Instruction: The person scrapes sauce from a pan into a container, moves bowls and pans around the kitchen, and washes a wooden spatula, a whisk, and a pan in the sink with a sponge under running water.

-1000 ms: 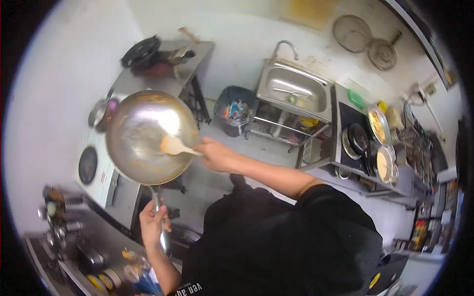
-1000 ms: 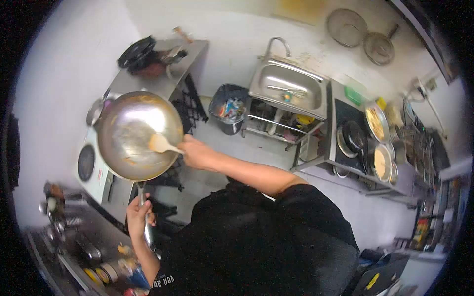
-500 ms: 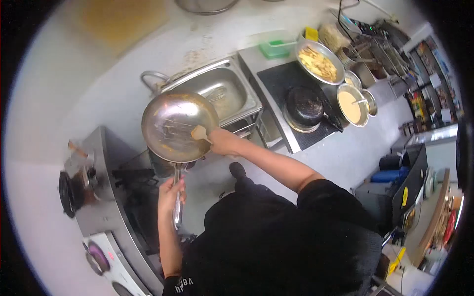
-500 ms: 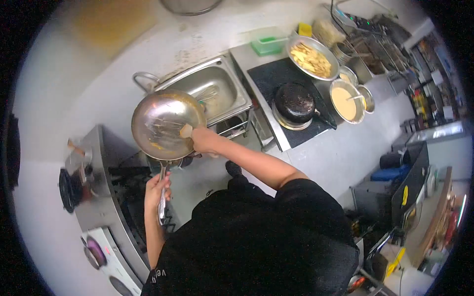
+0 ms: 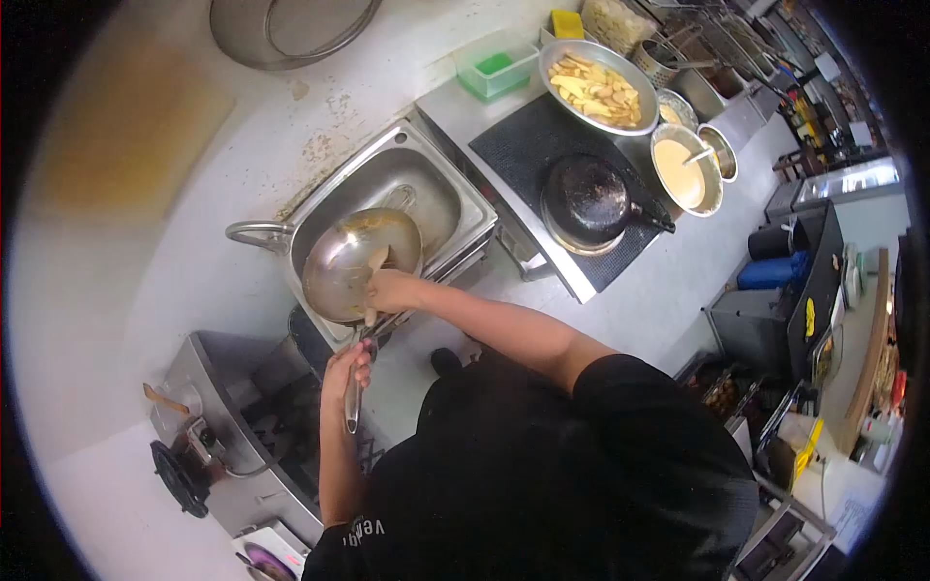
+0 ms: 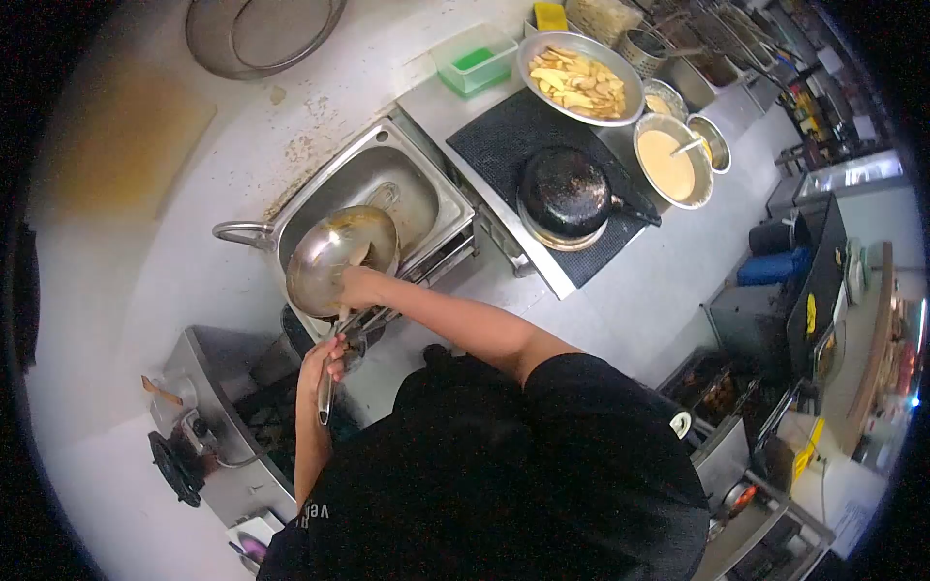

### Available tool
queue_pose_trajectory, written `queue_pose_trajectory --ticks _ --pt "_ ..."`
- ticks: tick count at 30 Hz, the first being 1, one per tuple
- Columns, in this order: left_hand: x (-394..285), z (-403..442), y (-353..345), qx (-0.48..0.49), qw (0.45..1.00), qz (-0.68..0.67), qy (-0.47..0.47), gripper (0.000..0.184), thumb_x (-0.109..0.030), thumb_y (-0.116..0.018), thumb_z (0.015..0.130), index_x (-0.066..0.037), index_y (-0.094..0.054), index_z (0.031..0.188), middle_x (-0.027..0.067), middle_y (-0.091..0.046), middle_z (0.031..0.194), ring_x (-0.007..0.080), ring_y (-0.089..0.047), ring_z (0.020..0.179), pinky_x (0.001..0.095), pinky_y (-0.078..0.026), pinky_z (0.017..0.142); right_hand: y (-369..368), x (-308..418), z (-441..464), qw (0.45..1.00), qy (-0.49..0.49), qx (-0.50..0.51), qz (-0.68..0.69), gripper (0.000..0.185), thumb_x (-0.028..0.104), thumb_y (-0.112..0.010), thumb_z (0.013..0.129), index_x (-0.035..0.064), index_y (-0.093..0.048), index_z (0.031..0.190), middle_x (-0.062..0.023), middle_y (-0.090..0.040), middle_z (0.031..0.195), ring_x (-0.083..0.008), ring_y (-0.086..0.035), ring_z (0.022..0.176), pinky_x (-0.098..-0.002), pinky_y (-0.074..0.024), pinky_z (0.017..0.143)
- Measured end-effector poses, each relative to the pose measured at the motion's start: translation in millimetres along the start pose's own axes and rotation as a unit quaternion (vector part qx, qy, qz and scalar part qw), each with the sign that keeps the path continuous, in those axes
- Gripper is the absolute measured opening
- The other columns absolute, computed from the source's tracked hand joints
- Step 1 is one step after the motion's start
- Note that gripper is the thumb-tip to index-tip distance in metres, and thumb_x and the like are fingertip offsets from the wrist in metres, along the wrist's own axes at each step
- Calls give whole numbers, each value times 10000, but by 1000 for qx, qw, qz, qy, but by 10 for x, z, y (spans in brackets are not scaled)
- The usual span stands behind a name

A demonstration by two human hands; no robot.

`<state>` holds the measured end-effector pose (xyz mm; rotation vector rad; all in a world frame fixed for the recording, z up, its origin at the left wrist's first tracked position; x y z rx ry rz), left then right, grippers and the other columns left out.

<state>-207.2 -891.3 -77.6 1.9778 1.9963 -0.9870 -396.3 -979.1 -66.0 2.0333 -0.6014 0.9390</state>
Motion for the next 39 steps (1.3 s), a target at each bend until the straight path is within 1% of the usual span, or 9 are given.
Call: queue_pose_trajectory --ticks 5,10,13,15,18,20,23,32,39 --pt "-68 250 265 28 1000 -10 7 255 -204 -594 933 -30 -570 1117 -9 -530 694 76 -462 460 243 -413 399 635 -522 -1096 946 -21 -292 136 351 57 -569 768 78 -671 1103 -160 -687 987 -306 -663 916 -398 -518 803" --pt "-91 571 500 44 998 30 -20 273 -209 -596 934 -20 -561 1128 -5 -524 696 81 -466 465 246 -424 400 1565 -1967 -3003 731 -122 -651 -167 405 -117 -532 643 21 -614 1015 -194 -587 944 -365 -577 926 -441 -467 833" --pt "-26 707 692 41 997 52 -27 298 -209 -603 931 -23 -557 1160 -8 -518 693 85 -473 474 249 -398 390 1847 -2817 -3447 740 -235 -557 -294 427 -53 -430 818 -19 -513 1236 -251 -538 1217 -391 -501 1156 -429 -412 985" --pt "-68 705 672 52 997 58 -3 289 -215 -608 928 -29 -571 1147 -24 -500 680 86 -474 487 251 -374 397 1936 -3211 -3462 792 -135 -484 -347 420 22 -367 908 -26 -440 1319 -237 -487 1315 -384 -451 1228 -427 -367 1044" --pt "-105 415 653 30 998 63 -6 265 -292 -656 897 -61 -619 1020 -5 -592 821 94 -533 687 244 -383 530 2206 -3935 -3350 844 -156 -434 -273 413 173 -378 958 -27 -505 1297 -225 -565 1259 -354 -521 1184 -415 -378 1033" --pt "-28 561 943 -93 982 161 -24 306 -313 -677 877 -60 -610 1036 -1 -602 803 100 -576 656 253 -459 543 2305 -3927 -3235 892 -169 -409 -92 406 250 -504 917 -26 -577 1207 -230 -576 1222 -375 -545 1124 -418 -424 968" --pt "-13 794 1217 -86 929 355 -62 355 -234 -675 849 20 -554 1067 91 -635 794 170 -586 552 295 -472 477 2401 -3940 -3377 853 -128 -355 -362 542 222 -625 868 -67 -445 1290 -290 -527 1214 -442 -495 1135 -454 -394 989" --pt "189 213 1125 -414 754 430 -273 392 -184 -701 777 20 -507 1050 241 -523 1047 410 -579 951 492 -488 794 2497 -2179 -2517 842 35 -410 -349 426 145 -535 939 -69 -432 1293 -285 -513 1196 -419 -499 1106 -417 -397 982" --pt "704 -790 865 -587 667 314 -334 492 -172 -737 743 -21 -515 1155 215 -441 1195 416 -435 1156 483 -414 950 705 -422 -578 909 261 -118 -303 322 177 -463 998 -14 -498 1255 -174 -606 929 -274 -581 800 -353 -477 730"
Point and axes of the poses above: each hand's wrist, its own z-axis towards the middle knuckle, its own y-axis out of the back of the hand, x = y × z, the point moved 6 cm from there along z, towards the middle knuckle
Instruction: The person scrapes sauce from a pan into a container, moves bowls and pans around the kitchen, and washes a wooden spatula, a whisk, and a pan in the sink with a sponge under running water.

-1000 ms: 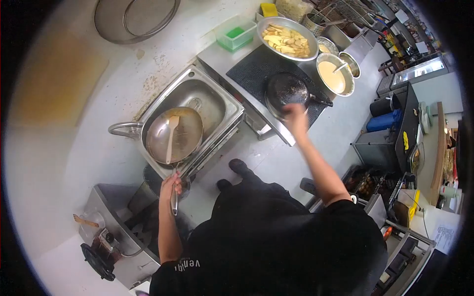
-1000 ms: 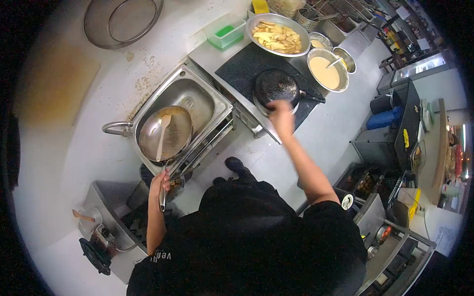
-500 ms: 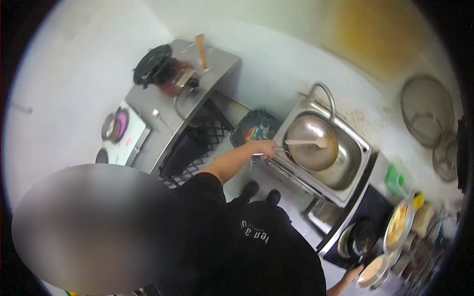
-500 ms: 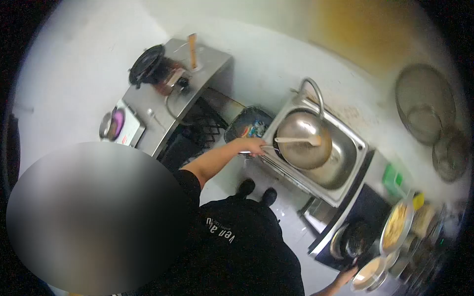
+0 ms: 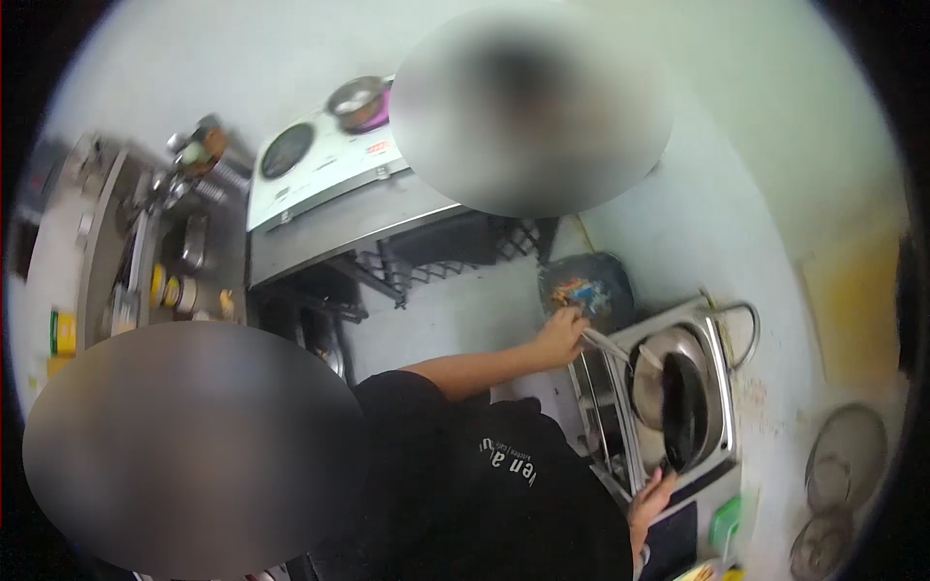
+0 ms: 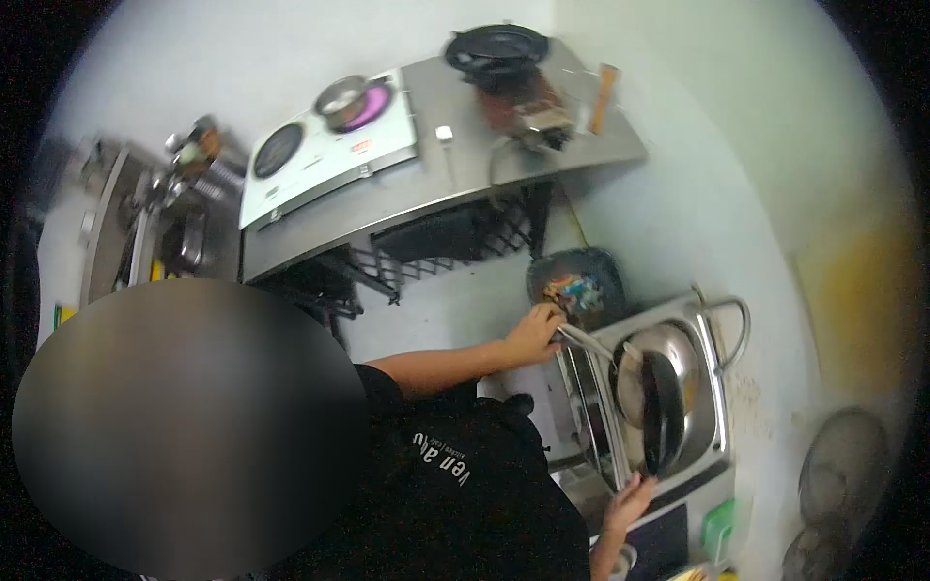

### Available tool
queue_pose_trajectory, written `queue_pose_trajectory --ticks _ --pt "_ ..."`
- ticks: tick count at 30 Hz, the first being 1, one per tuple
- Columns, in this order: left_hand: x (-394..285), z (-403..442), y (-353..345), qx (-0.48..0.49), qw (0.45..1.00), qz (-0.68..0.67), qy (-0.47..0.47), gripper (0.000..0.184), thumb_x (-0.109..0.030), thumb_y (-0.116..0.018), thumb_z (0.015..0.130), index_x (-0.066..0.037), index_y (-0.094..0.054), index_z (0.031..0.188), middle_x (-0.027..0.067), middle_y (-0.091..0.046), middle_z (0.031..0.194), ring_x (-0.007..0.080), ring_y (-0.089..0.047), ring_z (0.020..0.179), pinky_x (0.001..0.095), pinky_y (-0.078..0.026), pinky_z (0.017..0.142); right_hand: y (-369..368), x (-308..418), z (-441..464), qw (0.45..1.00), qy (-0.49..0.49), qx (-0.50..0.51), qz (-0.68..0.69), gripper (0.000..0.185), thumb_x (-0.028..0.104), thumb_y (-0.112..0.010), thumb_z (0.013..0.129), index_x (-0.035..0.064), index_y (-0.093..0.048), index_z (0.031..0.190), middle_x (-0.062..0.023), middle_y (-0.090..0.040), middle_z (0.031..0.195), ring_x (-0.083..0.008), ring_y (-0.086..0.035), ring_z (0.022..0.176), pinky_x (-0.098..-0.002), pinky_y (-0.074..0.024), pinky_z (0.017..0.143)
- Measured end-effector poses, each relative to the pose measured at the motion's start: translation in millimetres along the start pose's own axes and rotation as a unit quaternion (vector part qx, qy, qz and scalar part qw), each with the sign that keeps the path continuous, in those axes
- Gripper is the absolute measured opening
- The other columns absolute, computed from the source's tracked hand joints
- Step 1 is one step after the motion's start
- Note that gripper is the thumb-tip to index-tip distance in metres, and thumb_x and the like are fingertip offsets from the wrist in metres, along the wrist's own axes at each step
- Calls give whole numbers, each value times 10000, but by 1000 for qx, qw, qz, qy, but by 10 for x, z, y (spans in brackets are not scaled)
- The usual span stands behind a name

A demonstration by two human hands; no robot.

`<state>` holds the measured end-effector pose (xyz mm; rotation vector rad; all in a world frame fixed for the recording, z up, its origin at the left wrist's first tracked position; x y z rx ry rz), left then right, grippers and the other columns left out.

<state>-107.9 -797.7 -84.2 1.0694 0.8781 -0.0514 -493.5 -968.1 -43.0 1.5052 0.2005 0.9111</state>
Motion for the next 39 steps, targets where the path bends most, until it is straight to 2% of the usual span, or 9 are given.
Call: queue_pose_trajectory --ticks 4,6,8,10,19,25,28,32,39 --pt "347 -410 662 -39 996 0 85 568 -195 -746 751 -46 -474 1227 217 -384 1294 422 -409 1193 473 -399 986 -678 1515 773 919 -26 189 344 212 252 -482 1002 57 -555 967 -7 -532 728 -81 -482 585 -239 -415 521" --pt "697 -563 1029 -98 986 5 134 579 -193 -750 746 -50 -470 1232 211 -395 1274 412 -418 1184 467 -400 983 -699 2498 959 793 -144 303 509 199 255 -491 995 79 -523 907 0 -507 692 -83 -472 552 -236 -403 473" --pt "1030 -684 1472 -158 972 -12 175 585 -188 -761 736 -45 -475 1226 206 -406 1243 396 -438 1161 448 -406 977 -771 3212 1236 748 -93 311 579 180 247 -507 984 70 -531 963 0 -499 663 -99 -473 521 -248 -413 462" --pt "1314 -755 1855 -191 966 -23 170 585 -185 -768 731 -39 -480 1219 204 -411 1226 388 -450 1146 437 -411 972 -692 3951 1535 742 5 327 585 238 283 -577 949 50 -529 936 -27 -537 693 -122 -494 530 -245 -395 454" --pt "2499 -777 3315 -287 939 -48 181 511 -211 -731 792 -29 -493 1205 215 -415 1241 384 -487 1120 428 -443 934 -1366 6418 3807 715 -35 310 625 229 290 -591 938 62 -591 941 21 -545 674 -101 -526 551 -243 -435 468" --pt "3065 -1144 3533 -237 915 -122 302 420 -176 -721 820 -19 -551 1171 153 -541 1129 268 -572 990 349 -492 835 -1704 7105 4412 750 7 271 604 227 263 -665 886 71 -569 811 -9 -579 678 -93 -550 551 -218 -433 469" --pt "3222 -766 3676 -243 896 -231 290 340 -261 -664 867 -12 -614 1093 183 -617 1042 312 -612 970 379 -483 844 -1750 7212 4463 771 13 234 592 231 250 -679 868 85 -564 755 -17 -596 646 -96 -552 507 -204 -424 466" --pt "2671 489 4313 -291 934 -163 128 346 -308 -545 946 6 -678 1003 140 -679 885 217 -638 859 313 -478 777 -1694 7215 4455 784 47 230 574 240 248 -678 870 77 -565 745 -12 -576 610 -97 -526 487 -222 -409 463" --pt "2105 2460 4180 -349 936 -42 11 318 -263 -602 877 32 -658 981 223 -614 1100 370 -611 988 430 -480 857 -1276 7057 4507 810 74 180 554 250 253 -666 879 73 -559 743 -10 -557 600 -94 -506 484 -233 -407 470"
Point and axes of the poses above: each hand's wrist, its own z-axis towards the middle knuckle, its own y-axis out of the back of the hand, x = y × z, the point moved 6 cm from there along z, towards the middle knuckle
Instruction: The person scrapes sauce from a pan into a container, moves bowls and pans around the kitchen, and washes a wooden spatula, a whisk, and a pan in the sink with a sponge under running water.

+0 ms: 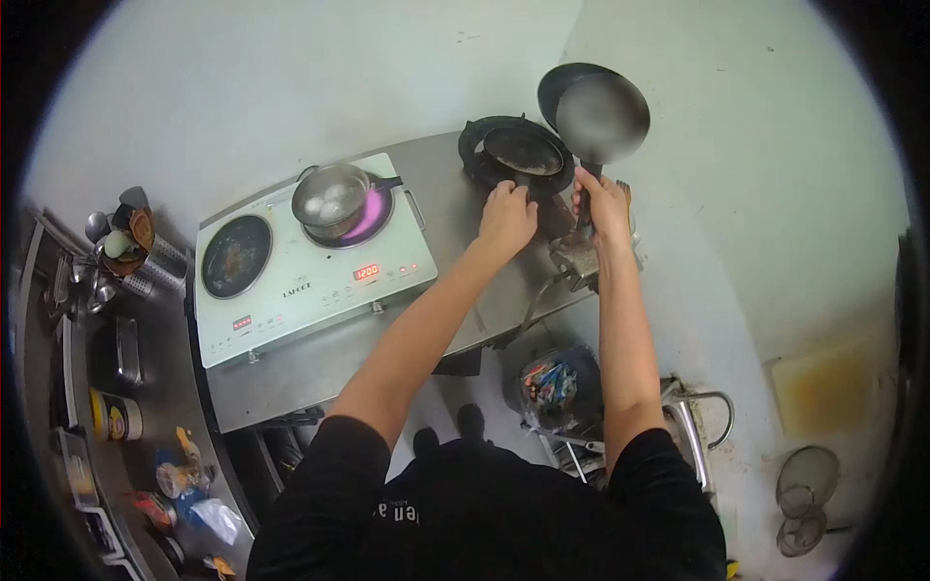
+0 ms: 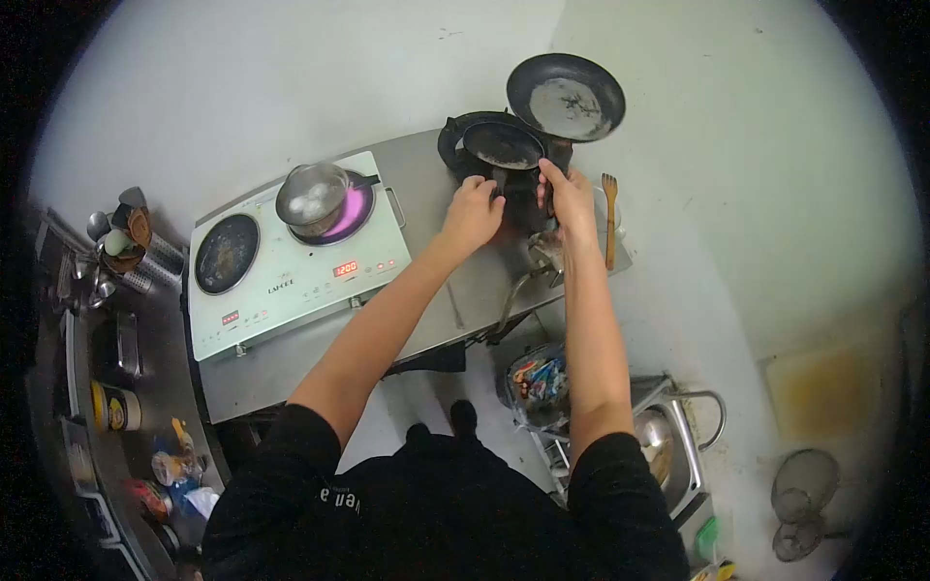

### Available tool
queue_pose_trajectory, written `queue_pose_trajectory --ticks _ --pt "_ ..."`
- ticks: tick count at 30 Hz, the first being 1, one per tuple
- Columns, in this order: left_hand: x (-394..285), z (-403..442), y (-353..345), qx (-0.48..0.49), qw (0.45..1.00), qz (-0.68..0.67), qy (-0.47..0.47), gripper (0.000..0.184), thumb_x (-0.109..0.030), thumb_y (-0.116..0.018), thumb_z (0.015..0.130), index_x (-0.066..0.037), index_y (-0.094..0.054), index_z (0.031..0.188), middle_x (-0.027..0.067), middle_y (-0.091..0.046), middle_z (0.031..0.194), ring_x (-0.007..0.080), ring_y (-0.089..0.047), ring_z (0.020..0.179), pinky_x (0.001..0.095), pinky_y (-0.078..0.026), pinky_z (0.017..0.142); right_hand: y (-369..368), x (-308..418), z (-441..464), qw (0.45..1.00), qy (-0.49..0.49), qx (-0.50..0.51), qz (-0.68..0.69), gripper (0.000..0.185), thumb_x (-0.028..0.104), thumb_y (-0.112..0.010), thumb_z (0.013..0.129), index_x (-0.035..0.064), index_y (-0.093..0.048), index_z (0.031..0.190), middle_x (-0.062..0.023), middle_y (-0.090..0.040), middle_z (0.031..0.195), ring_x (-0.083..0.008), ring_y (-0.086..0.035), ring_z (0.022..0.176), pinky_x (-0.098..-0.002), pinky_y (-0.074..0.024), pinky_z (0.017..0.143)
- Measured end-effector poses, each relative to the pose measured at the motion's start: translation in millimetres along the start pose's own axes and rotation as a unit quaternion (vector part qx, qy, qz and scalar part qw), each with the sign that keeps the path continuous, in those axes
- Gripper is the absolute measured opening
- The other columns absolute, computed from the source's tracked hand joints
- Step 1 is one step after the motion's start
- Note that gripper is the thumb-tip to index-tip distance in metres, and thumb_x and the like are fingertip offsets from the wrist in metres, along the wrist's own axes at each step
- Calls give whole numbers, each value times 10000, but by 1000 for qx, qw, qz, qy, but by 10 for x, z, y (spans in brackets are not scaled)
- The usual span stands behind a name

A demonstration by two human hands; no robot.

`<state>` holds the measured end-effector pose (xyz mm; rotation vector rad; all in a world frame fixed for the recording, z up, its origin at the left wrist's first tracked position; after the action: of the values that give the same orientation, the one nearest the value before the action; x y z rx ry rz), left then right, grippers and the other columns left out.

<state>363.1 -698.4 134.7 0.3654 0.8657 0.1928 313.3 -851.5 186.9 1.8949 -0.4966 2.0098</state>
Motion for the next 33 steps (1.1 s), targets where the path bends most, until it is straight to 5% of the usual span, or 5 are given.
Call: queue_pose_trajectory --ticks 6,8,11,20,33 --pt "505 413 -754 107 942 182 261 387 -275 -662 800 67 -654 981 228 -617 1111 363 -612 1052 426 -501 854 433 -48 -72 999 -34 19 -11 260 292 -662 886 89 -532 789 2 -530 616 -97 -495 515 -244 -398 485" --pt "664 348 -955 301 874 12 381 333 -216 -620 796 41 -669 1001 224 -649 1078 361 -631 1036 428 -516 850 607 -102 -75 998 -51 -7 -32 272 306 -667 881 98 -527 778 10 -523 615 -94 -489 515 -244 -391 488" --pt "693 326 -822 108 948 128 272 308 -152 -546 791 54 -641 999 261 -646 1053 387 -649 974 457 -517 847 784 -362 89 993 -72 17 -92 312 356 -666 878 118 -523 736 32 -504 610 -70 -483 543 -235 -374 488" --pt "317 61 646 38 964 123 233 437 -345 -601 868 18 -584 1110 237 -654 972 403 -628 947 467 -488 813 651 -427 199 989 -76 102 69 284 326 -640 914 60 -573 988 24 -489 691 -79 -467 507 -230 -358 430" --pt "1178 -1608 3870 -159 869 359 300 468 -393 -636 860 65 -639 958 200 -658 756 294 -655 682 389 -494 660 239 -1065 -869 861 -217 438 138 421 326 -622 918 -48 -563 1103 10 -460 564 -69 -418 372 -225 -297 310"
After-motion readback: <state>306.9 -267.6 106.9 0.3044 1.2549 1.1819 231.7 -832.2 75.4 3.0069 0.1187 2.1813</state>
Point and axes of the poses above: each hand's wrist, its own z-axis towards the middle knuckle, its own y-axis out of the back of the hand, x = y × z, the point moved 6 cm from there along z, towards the middle knuckle
